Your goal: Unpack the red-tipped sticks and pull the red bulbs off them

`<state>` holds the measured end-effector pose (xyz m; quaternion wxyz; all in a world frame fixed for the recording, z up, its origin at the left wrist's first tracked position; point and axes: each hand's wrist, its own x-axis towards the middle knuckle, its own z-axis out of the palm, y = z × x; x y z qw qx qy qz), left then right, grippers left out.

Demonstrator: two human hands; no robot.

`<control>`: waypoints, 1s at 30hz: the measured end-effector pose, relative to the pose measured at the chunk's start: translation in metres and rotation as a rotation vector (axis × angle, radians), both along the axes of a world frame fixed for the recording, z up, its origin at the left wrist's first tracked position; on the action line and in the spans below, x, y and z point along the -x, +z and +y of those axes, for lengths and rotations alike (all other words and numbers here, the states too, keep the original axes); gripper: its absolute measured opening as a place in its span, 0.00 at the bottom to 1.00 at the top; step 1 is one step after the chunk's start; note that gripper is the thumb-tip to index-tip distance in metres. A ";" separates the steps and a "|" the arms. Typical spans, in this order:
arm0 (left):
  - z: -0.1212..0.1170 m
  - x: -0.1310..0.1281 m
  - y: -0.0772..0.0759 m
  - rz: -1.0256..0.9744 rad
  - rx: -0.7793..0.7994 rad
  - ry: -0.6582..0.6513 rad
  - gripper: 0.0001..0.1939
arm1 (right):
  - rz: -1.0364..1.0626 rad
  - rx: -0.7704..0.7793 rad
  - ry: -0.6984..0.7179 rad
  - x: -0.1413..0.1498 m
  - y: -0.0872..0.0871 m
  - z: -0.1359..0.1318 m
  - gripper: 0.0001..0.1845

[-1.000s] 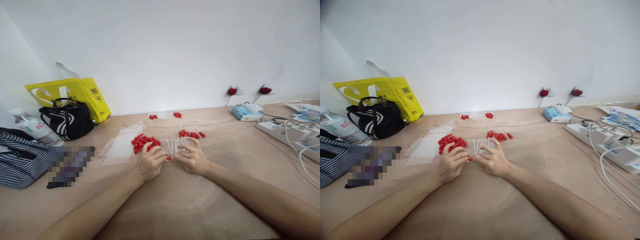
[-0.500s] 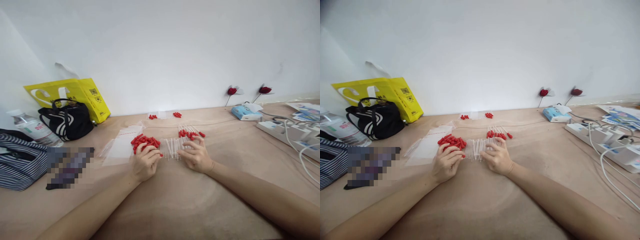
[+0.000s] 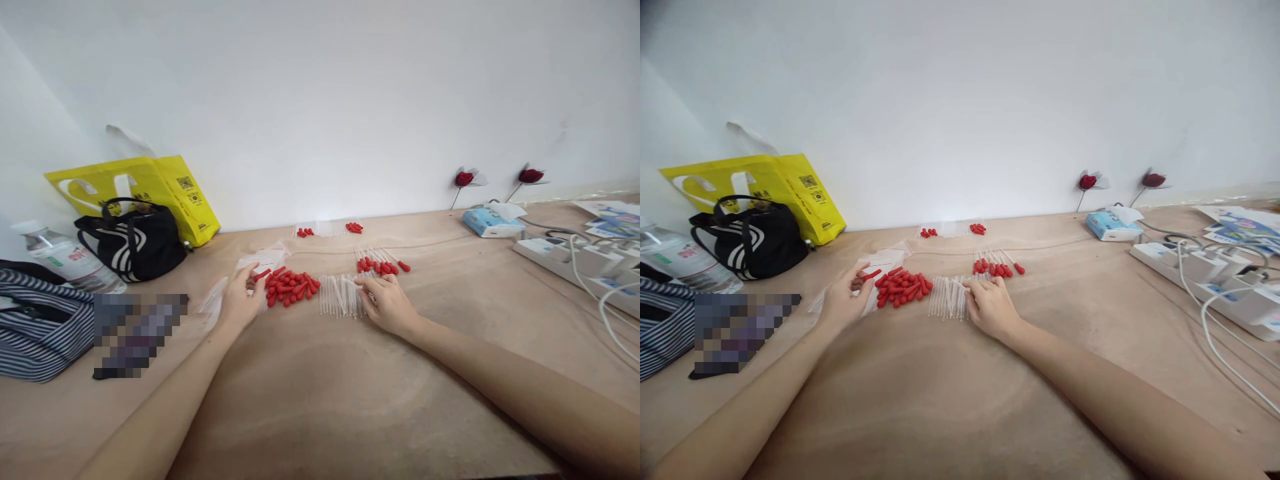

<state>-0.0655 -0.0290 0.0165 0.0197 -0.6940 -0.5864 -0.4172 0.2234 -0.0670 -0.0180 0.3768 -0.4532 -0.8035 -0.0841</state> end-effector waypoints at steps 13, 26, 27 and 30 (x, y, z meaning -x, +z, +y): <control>0.010 0.023 -0.002 0.046 0.383 0.184 0.17 | -0.038 -0.030 -0.123 0.033 0.005 0.020 0.12; -0.040 -0.077 -0.015 0.423 -0.066 -0.521 0.17 | -0.103 -0.023 -0.089 0.037 0.009 0.003 0.18; -0.040 -0.080 -0.016 0.421 -0.058 -0.519 0.19 | -0.096 -0.006 -0.095 0.032 0.011 0.004 0.17; -0.037 -0.080 -0.018 0.429 -0.035 -0.513 0.24 | -0.040 0.056 -0.179 0.009 0.015 0.012 0.15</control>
